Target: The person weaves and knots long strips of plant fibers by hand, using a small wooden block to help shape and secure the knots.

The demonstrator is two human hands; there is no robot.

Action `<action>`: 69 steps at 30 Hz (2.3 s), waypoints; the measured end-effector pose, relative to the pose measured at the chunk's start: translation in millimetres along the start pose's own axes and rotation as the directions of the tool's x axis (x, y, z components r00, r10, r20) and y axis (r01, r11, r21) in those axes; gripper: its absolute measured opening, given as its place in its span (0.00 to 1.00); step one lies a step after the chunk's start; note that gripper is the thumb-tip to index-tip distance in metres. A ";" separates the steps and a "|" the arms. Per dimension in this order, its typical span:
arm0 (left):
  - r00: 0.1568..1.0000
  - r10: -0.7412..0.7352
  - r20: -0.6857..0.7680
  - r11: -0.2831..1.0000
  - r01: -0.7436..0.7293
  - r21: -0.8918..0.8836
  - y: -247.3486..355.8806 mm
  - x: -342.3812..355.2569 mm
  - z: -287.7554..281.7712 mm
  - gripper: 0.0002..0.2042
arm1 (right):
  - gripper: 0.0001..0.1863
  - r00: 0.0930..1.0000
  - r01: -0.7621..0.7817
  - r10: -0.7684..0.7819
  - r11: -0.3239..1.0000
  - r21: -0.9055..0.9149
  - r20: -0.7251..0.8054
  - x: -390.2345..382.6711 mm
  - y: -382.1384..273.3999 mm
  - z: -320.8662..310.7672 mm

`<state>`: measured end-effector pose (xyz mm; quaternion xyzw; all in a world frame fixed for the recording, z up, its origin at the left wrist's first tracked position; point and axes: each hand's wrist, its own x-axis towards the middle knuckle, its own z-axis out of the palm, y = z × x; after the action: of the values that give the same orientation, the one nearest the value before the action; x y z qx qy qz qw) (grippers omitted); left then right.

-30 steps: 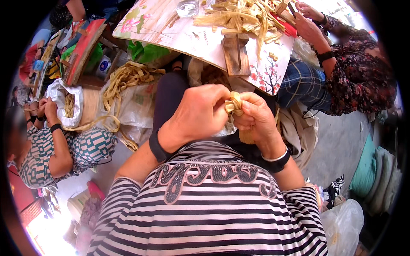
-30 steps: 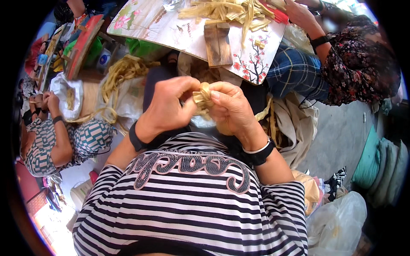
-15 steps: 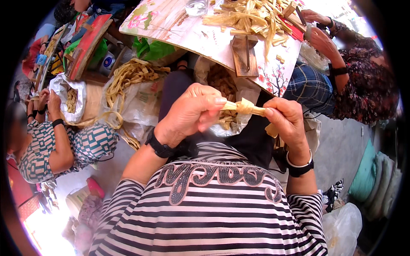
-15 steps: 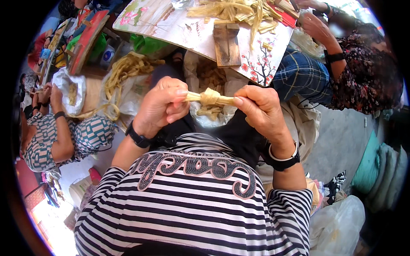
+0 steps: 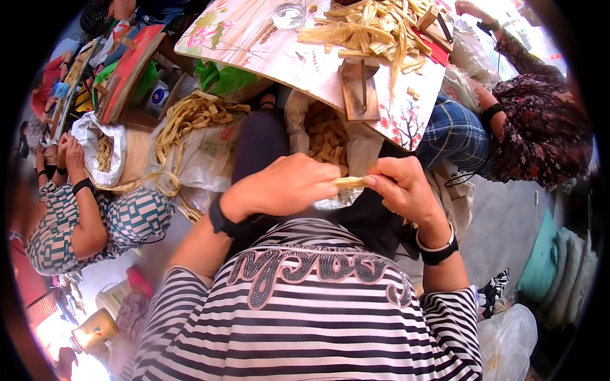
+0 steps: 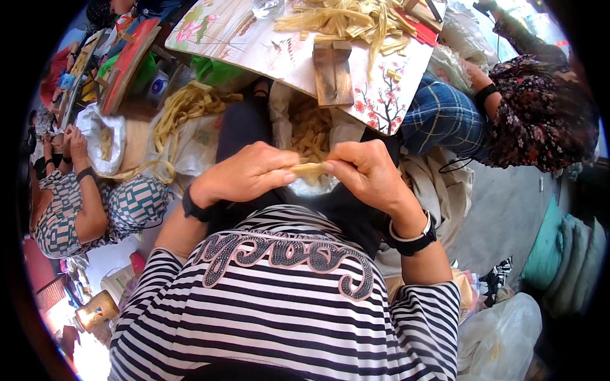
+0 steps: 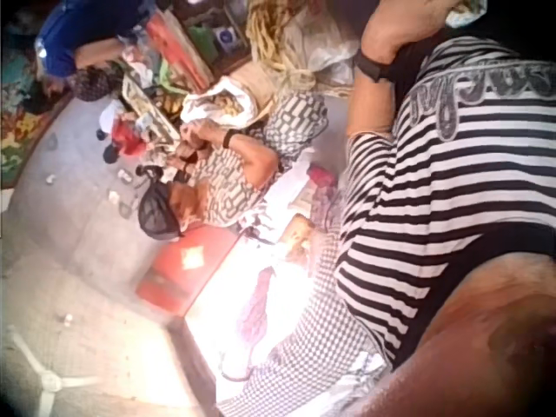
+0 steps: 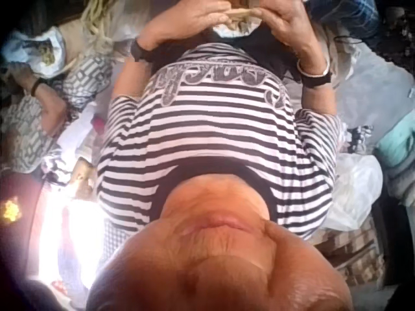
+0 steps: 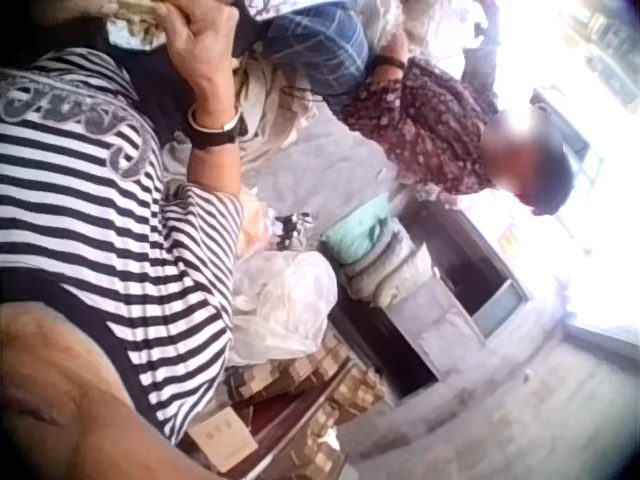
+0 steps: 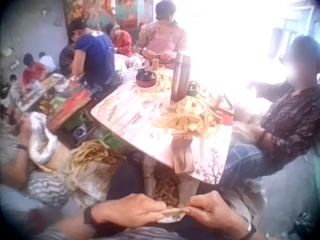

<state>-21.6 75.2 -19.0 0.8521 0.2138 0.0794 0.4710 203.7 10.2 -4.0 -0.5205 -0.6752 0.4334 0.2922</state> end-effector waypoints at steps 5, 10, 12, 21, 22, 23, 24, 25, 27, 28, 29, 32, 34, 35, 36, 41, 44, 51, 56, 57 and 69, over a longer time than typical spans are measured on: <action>0.991 0.015 -0.131 1.000 -0.016 -0.006 -17.9 28.9 -14.8 0.11 | 0.09 0.993 -0.030 0.025 0.999 -0.045 -0.119 18.5 24.8 -23.0; 0.870 0.006 -0.493 0.932 0.173 0.317 -32.5 91.1 -36.4 0.07 | 0.10 0.898 0.017 -0.044 0.998 -0.067 -0.437 80.7 52.2 -45.0; 0.835 0.002 -0.550 0.921 0.212 0.326 -43.4 103.0 -40.8 0.07 | 0.10 0.868 -0.006 -0.038 0.996 -0.087 -0.496 97.8 62.0 -44.5; 0.877 -0.241 -0.416 0.848 0.399 0.349 -33.3 66.8 -29.4 0.16 | 0.14 0.870 -0.122 0.010 0.973 -0.195 -0.493 91.2 81.3 -48.0; 0.898 -0.160 -0.409 0.849 0.336 0.407 -18.7 57.2 -23.6 0.19 | 0.13 0.899 -0.115 0.191 0.971 0.210 -0.394 79.1 65.8 -42.9; 0.914 -0.077 -0.398 0.844 0.272 0.463 -9.2 50.5 -16.3 0.23 | 0.13 0.919 -0.132 0.319 0.803 0.581 -0.233 67.1 51.9 -35.0; 0.881 -0.037 -0.471 0.886 0.247 0.393 -9.9 45.3 -2.7 0.25 | 0.12 0.951 -0.109 0.298 0.568 0.816 -0.079 57.6 37.7 -21.8; 0.841 -0.010 -0.541 0.923 0.216 0.319 -8.8 43.2 8.9 0.27 | 0.11 0.974 -0.109 0.224 0.434 0.894 0.011 52.5 33.1 -5.1; 0.864 -0.191 -0.467 0.966 0.082 -0.244 -5.5 43.3 25.2 0.23 | 0.13 0.944 -0.264 0.260 0.229 0.937 0.202 48.0 27.8 28.7; 0.858 -0.262 -0.441 0.893 0.042 -0.449 -5.5 41.0 31.6 0.22 | 0.13 0.947 -0.276 0.231 0.219 0.936 0.225 44.4 22.6 39.4; 0.856 -0.325 -0.402 0.776 -0.002 -0.631 -4.5 37.5 35.8 0.22 | 0.14 0.948 -0.288 0.202 0.210 0.934 0.247 40.9 17.8 48.2; 0.855 -0.340 -0.393 0.526 -0.173 -0.833 -3.1 30.9 34.2 0.20 | 0.15 0.948 -0.295 0.194 0.247 0.923 0.251 31.6 13.4 58.9; 0.769 -0.410 -0.490 0.196 -0.450 -0.871 4.1 35.4 23.3 0.17 | 0.15 0.956 -0.288 0.150 0.309 0.906 0.252 27.7 0.4 58.8; 0.767 -0.415 -0.490 0.050 -0.518 -0.854 11.0 34.4 9.6 0.17 | 0.15 0.949 -0.310 0.166 0.324 0.894 0.269 24.3 -7.9 57.3; 0.725 -0.491 -0.483 -0.023 -0.566 -0.824 20.3 35.1 -4.8 0.17 | 0.15 0.941 -0.334 0.180 0.342 0.878 0.288 21.4 -14.5 53.5; 0.405 -0.301 -0.863 0.464 -0.729 -0.504 28.1 18.0 -40.3 0.17 | 0.13 0.988 -0.143 0.117 0.408 0.902 0.104 11.9 -36.6 42.3; 0.252 0.164 -0.954 0.926 -0.372 0.061 19.7 18.4 -14.1 0.19 | 0.12 0.998 -0.022 0.056 0.224 0.974 0.010 16.5 -38.8 52.6; 0.740 -0.088 -0.666 0.894 -0.237 -0.382 21.9 13.3 31.6 0.17 | 0.05 0.839 0.226 -0.270 0.963 -0.148 -0.472 28.8 -14.0 72.8; 0.848 -0.279 -0.450 0.849 -0.001 -0.528 15.1 9.3 8.7 0.16 | 0.10 0.932 0.015 0.207 0.799 0.602 -0.297 23.5 -10.2 68.1; 0.827 -0.246 -0.506 0.958 0.129 -0.254 21.8 7.6 5.2 0.12 | 0.11 0.951 -0.046 0.263 0.646 0.762 -0.165 21.7 -8.5 66.6; 0.828 -0.138 -0.543 0.989 0.088 -0.117 13.3 -0.5 23.2 0.03 | 0.12 0.959 -0.021 0.112 0.944 0.330 -0.259 3.6 -6.9 56.3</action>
<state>-10.4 51.0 -20.4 0.7580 0.3863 0.3018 0.4302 152.0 -2.8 -23.6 -0.5430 -0.5295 0.4718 0.4496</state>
